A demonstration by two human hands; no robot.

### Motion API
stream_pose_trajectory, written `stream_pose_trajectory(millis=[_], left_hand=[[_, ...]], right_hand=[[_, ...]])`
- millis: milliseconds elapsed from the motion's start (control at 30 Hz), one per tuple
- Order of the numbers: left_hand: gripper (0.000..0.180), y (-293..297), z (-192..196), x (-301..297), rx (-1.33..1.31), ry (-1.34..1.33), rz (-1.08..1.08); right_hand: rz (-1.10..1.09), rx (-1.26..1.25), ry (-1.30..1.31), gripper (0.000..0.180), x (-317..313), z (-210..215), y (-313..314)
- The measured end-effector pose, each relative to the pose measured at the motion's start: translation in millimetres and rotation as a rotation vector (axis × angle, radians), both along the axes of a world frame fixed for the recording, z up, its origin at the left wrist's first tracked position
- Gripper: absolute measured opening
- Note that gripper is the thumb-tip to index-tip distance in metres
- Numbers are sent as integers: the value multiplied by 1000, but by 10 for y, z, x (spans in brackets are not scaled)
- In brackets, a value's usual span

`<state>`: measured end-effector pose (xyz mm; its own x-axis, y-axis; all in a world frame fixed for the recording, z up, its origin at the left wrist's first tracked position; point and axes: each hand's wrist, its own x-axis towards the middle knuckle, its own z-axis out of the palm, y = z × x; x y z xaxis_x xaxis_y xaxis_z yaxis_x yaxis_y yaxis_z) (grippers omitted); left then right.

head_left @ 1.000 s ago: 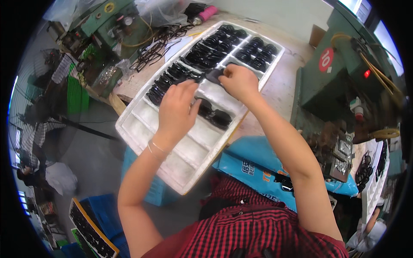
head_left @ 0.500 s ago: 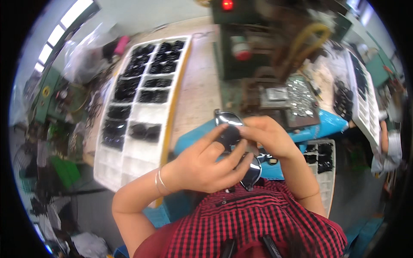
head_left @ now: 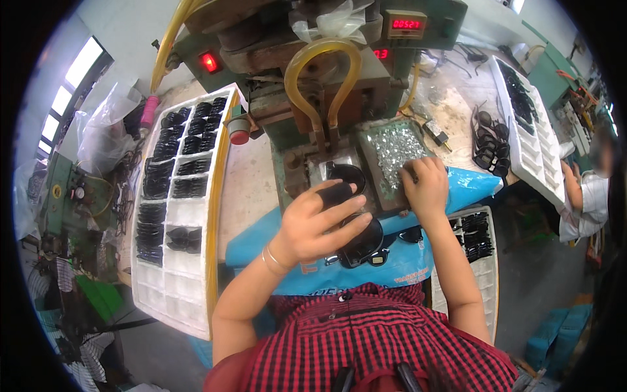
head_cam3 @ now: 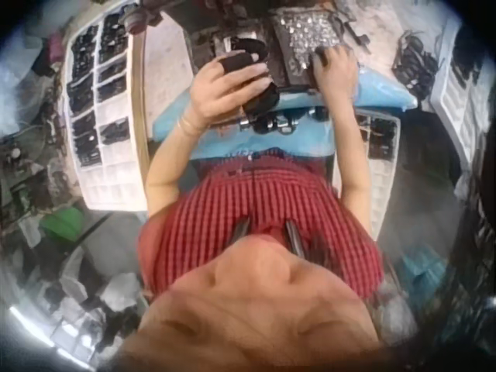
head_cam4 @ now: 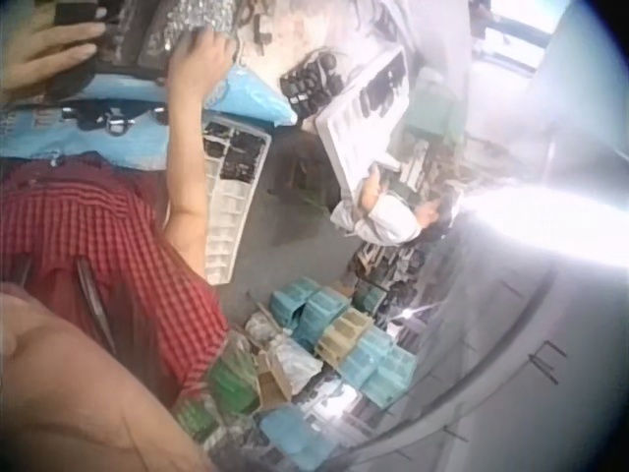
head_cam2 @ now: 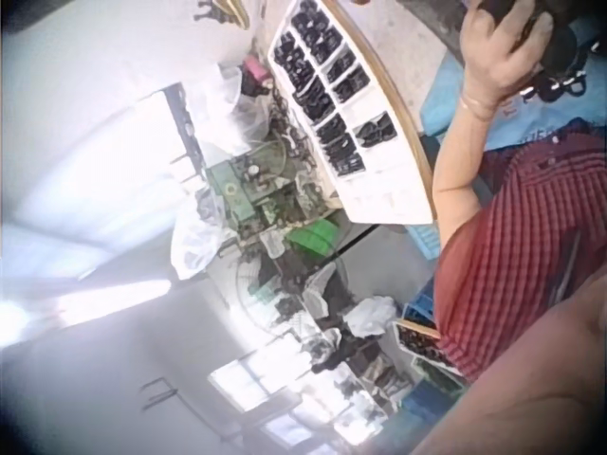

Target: The person assembles sunglasses by picking up frames and lenses, placing them into a press machine, and then arranging the finished units into a tray. The process is repeated continuously throughout the clip.

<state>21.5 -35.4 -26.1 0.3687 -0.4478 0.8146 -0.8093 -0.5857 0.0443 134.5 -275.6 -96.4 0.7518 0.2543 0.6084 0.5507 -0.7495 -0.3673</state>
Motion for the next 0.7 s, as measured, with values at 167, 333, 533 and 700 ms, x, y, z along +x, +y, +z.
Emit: stream_pose_trajectory(millis=[167,333,533,700], left_hand=[[21,48,-25,73,17,-9,-37],[25,45,-14,37,8,-1,9],[28,32,-97,-26,-56,-29,45],[30,-22,-144,-300,-174,82,145]], right_hand=[[-38,116,130,10,193,48,88],[10,46,117,17,153,94,120],[3,-227,6,24,228,-86,136],[-8,-193,4,22,163,-92,105]])
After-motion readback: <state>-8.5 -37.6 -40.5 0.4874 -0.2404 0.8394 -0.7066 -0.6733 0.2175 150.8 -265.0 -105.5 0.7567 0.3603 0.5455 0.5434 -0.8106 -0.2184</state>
